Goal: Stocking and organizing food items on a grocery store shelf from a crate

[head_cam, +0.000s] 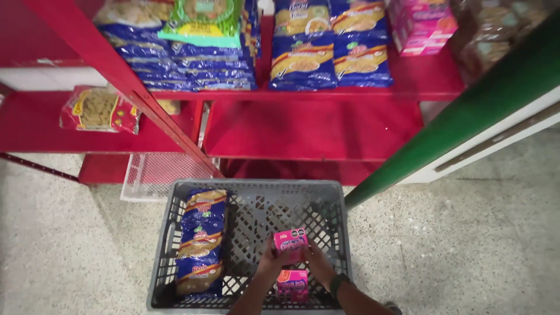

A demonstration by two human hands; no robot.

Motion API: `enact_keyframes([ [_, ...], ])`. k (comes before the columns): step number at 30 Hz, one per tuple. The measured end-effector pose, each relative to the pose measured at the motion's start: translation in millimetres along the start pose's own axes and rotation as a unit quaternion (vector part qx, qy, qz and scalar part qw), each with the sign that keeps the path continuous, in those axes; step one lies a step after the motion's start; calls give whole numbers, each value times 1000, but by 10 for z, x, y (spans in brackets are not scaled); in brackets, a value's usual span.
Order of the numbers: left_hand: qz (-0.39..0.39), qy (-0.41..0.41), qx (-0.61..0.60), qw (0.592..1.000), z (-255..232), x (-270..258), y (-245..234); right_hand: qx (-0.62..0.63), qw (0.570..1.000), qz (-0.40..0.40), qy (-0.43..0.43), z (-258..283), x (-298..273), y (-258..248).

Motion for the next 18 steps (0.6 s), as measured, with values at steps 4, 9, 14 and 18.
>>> enact_keyframes([
  [4,-29,-47,70,996,-304,-194,153,87,996,-3,10,251,-212,-54],
  [9,13,-15,36,999,-465,-246,315,75,983,28,168,939,-897,-29],
  [14,46,0,59,997,-637,-351,397,115,984,35,129,1068,-1084,-105],
  [18,106,-32,197,974,-1161,-580,691,128,978,11,164,1076,-1195,-205],
])
Point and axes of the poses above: each hand's wrist, its own x-axis towards the middle knuckle, its own y-axis out of the palm, z = x × y, the point moved 5 cm from there along x, towards the middle knuckle, and after that the axes turned 11 degrees about y, right-handed, at the moved point
